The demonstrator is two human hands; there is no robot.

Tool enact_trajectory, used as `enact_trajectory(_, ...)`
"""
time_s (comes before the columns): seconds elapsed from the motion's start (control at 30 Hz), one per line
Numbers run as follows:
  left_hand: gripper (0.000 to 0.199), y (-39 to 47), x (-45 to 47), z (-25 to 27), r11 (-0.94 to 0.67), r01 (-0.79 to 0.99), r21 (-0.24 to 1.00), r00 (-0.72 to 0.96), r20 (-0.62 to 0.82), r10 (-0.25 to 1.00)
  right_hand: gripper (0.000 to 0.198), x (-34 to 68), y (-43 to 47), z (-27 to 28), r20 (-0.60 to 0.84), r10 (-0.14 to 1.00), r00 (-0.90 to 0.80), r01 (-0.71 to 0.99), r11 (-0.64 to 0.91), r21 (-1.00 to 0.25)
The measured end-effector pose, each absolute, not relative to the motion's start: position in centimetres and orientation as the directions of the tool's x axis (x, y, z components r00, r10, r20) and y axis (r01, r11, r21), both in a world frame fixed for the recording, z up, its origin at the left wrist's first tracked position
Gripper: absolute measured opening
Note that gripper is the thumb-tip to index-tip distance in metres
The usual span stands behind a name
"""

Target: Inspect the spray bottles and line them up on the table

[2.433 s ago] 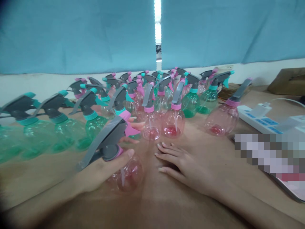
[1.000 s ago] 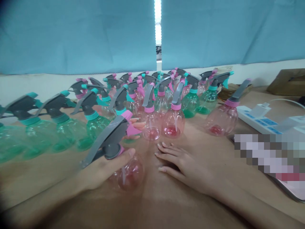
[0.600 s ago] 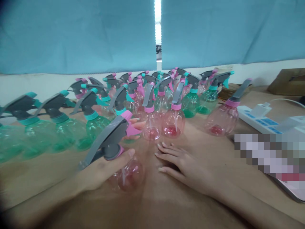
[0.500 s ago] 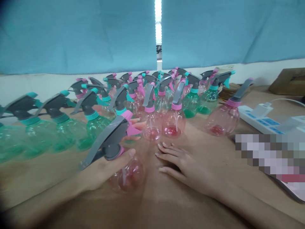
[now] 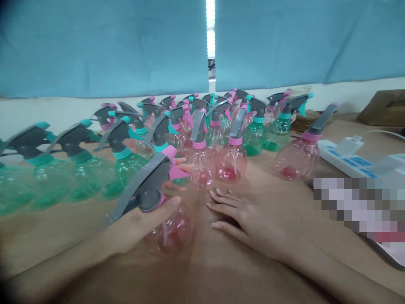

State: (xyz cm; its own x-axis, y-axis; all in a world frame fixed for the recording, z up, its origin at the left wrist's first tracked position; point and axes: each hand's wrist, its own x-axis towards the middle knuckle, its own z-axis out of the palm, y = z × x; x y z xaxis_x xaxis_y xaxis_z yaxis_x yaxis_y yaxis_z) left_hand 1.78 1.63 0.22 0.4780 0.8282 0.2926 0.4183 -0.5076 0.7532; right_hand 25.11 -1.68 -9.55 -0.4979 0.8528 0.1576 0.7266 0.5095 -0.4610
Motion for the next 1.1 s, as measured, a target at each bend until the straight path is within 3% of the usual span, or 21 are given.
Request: enact_trajectory(1.1, 0.037, 1.18, 1.50, 0.91, -0.479, 0.450, 0.754, 0.502, 0.229, 0.834, 0.046, 25.15, -1.65, -9.53, 0.154, 0.847, -0.509, 0.729, 0.519, -0.446)
